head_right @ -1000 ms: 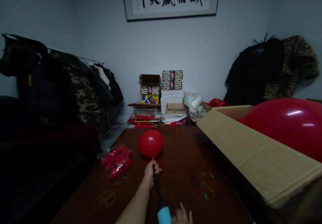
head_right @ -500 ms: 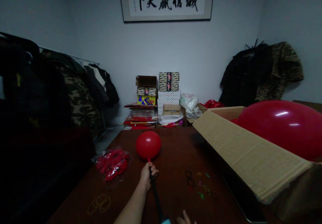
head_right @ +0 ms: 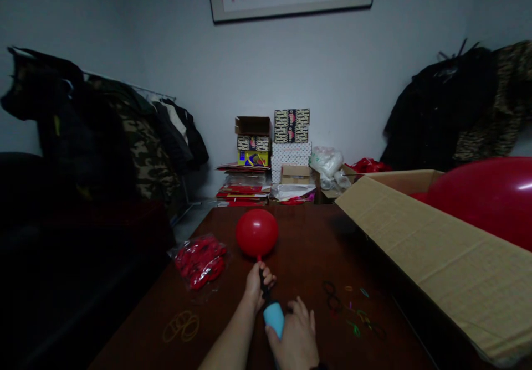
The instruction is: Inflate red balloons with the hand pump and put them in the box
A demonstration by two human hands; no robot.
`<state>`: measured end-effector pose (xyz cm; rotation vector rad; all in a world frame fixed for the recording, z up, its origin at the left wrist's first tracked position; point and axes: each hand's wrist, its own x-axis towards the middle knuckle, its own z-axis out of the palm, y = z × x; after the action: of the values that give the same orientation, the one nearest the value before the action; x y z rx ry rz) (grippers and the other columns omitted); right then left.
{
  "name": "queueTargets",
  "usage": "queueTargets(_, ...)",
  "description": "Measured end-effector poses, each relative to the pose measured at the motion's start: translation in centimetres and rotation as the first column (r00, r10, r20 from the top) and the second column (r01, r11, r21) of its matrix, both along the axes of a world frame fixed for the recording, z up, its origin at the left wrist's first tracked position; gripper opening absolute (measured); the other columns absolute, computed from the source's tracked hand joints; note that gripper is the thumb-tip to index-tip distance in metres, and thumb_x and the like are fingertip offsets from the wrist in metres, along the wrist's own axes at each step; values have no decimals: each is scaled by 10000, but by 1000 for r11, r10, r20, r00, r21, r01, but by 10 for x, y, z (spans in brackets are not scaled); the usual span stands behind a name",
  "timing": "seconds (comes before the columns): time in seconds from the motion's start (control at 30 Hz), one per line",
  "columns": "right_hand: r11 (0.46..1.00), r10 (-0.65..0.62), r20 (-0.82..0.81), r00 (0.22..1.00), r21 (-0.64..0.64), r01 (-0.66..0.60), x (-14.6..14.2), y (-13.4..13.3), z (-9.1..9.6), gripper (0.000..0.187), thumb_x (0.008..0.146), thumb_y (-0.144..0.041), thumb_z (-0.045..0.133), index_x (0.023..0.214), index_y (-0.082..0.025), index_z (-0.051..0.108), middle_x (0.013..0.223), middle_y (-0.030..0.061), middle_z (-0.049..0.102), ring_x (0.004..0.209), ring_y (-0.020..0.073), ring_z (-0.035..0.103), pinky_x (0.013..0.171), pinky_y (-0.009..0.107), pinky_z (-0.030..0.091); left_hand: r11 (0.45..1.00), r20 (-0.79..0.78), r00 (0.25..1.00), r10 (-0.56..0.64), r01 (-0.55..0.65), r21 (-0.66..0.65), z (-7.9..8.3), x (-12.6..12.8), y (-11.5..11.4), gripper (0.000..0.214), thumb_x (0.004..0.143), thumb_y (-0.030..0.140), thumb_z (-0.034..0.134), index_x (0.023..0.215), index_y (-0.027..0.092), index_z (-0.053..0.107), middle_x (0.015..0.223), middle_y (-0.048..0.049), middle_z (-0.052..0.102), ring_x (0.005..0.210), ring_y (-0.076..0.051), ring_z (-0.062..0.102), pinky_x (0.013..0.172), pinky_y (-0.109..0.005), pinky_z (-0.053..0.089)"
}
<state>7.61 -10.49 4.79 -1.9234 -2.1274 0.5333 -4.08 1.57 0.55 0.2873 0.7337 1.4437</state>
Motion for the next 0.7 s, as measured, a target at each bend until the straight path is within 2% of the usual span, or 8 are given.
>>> queueTargets(0.13, 996, -60, -21, 998, 68, 61, -16, 17, 2, 534, 810, -435, 326, 1110, -89, 601, 1292, 156, 527, 1319, 305, 324, 1097, 532, 195, 1000, -8, 1000, -11, 11, 20, -3, -1, 4, 331, 698, 418, 615, 634, 220, 357, 415, 111, 345, 301, -49, 286, 469, -249, 356)
queueTargets(0.27, 995, -67, -12, 998, 66, 68, -17, 15, 1, 551, 836, -479, 286, 1078, -116, 624, 1272, 154, 547, 1306, 310, 344, 1082, 562, 196, 999, -16, 1000, -7, 8, 38, -7, 0, 7, 347, 682, 443, 617, 631, 220, 355, 406, 109, 355, 289, -53, 288, 445, -247, 337)
queueTargets(0.37, 995, -58, 23, 998, 79, 56, -14, 8, 2, 550, 768, -537, 405, 1038, -118, 639, 1283, 160, 537, 1312, 331, 325, 1090, 569, 164, 999, -40, 999, 6, -4, 48, -6, 2, 5, 348, 679, 444, 615, 623, 221, 354, 394, 107, 360, 283, -56, 289, 446, -252, 344)
queueTargets(0.43, 995, -64, 43, 997, 82, 61, -14, 4, 1, 534, 716, -504, 477, 1047, -115, 633, 1285, 161, 534, 1315, 330, 320, 1101, 546, 158, 999, -62, 998, 8, -5, 47, -4, 3, 3, 343, 681, 436, 616, 618, 220, 358, 391, 105, 365, 285, -56, 295, 459, -257, 358)
queueTargets(0.5, 993, -88, 57, 994, 79, 83, -15, -1, -1, 509, 711, -448, 478, 1063, -111, 626, 1287, 160, 533, 1315, 314, 329, 1108, 518, 166, 999, -78, 997, 4, -2, 37, -2, 3, 1, 337, 691, 434, 609, 615, 218, 362, 393, 104, 369, 288, -54, 297, 469, -259, 367)
queueTargets(0.6, 993, -98, 91, 991, 70, 92, -13, -12, -14, 489, 709, -429, 478, 1034, -101, 639, 1284, 173, 539, 1320, 319, 324, 1113, 509, 163, 1000, -100, 995, 1, 2, 29, 0, 2, 0, 315, 724, 417, 583, 615, 217, 365, 398, 102, 366, 291, -53, 289, 465, -251, 359)
queueTargets(0.7, 998, -67, 123, 990, 28, 64, 1, -30, -36, 423, 696, -386, 525, 999, -123, 659, 1304, 160, 531, 1335, 325, 304, 1116, 511, 171, 1000, -111, 994, -3, 6, 30, -1, 2, 0, 287, 753, 384, 557, 619, 216, 367, 402, 103, 359, 292, -52, 279, 468, -250, 361)
